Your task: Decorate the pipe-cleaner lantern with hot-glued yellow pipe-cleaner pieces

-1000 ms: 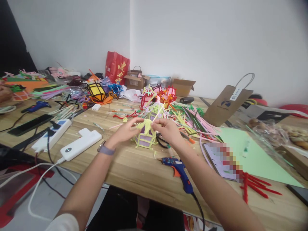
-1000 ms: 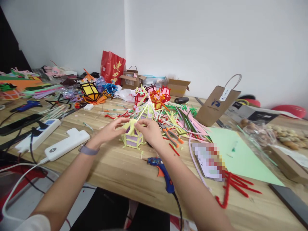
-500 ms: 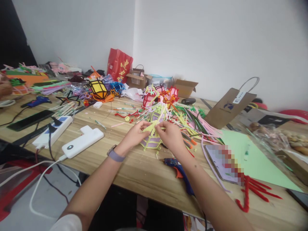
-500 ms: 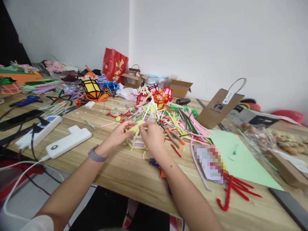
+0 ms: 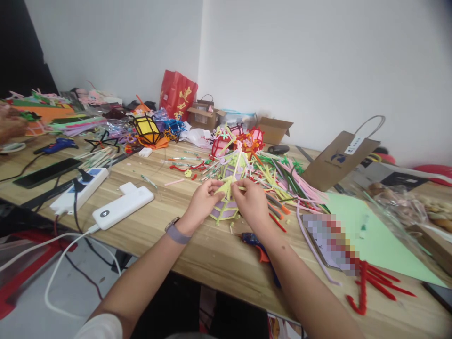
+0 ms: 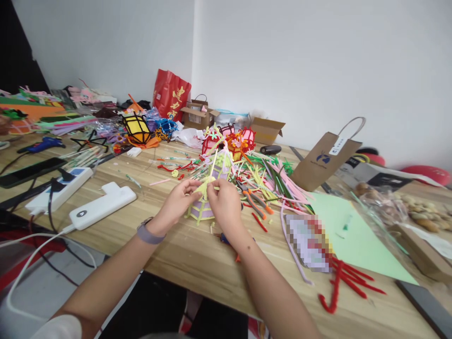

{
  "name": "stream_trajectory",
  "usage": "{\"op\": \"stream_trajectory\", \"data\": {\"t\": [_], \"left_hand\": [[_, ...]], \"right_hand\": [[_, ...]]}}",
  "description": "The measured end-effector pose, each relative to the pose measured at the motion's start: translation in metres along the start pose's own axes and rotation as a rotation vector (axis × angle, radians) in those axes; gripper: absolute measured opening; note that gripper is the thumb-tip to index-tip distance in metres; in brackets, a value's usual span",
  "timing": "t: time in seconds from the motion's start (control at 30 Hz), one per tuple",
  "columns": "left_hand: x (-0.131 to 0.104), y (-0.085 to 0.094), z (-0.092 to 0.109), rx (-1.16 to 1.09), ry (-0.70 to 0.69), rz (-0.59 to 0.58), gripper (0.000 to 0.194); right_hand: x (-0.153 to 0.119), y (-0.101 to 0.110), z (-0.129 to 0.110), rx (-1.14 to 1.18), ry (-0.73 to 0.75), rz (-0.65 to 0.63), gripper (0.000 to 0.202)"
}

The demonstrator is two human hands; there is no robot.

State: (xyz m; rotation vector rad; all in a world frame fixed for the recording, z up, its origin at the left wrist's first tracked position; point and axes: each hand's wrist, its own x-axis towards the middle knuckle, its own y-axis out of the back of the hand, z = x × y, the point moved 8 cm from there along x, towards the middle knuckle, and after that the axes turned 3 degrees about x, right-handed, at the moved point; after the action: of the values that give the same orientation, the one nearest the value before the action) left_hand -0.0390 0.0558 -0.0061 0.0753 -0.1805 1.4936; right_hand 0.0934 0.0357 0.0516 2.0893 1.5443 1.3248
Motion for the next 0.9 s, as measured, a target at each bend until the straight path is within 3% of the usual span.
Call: {"op": "stream_trajectory", "data": {"t": [0.23,0.5,0.73,0.9], "left_hand": [[-0.005,-0.003,0.003,0.090,-0.058,0.018,0.024],[-0.009,-0.003,0.003,0.141,-0.082,0.002,0.025],[-0.010,-0.010,0.000,-0.013,0.000,-0.061,0.030],[-0.012,-0.012,0.000,-0.094,0.049,-0.083,0.029]], "right_hand": [[-0.004,0.003,0.011,0.149,-0.075,0.057,0.030],[-0.005,0.003,0.010,0.127,-0.070,-0.019,0.023],[-0.006,-0.003,0.005,-0.005,-0.045,-0.117,0.022],[-0.002,0.005,0.003,0.014,-0.038,-0.084,0.022]]}}
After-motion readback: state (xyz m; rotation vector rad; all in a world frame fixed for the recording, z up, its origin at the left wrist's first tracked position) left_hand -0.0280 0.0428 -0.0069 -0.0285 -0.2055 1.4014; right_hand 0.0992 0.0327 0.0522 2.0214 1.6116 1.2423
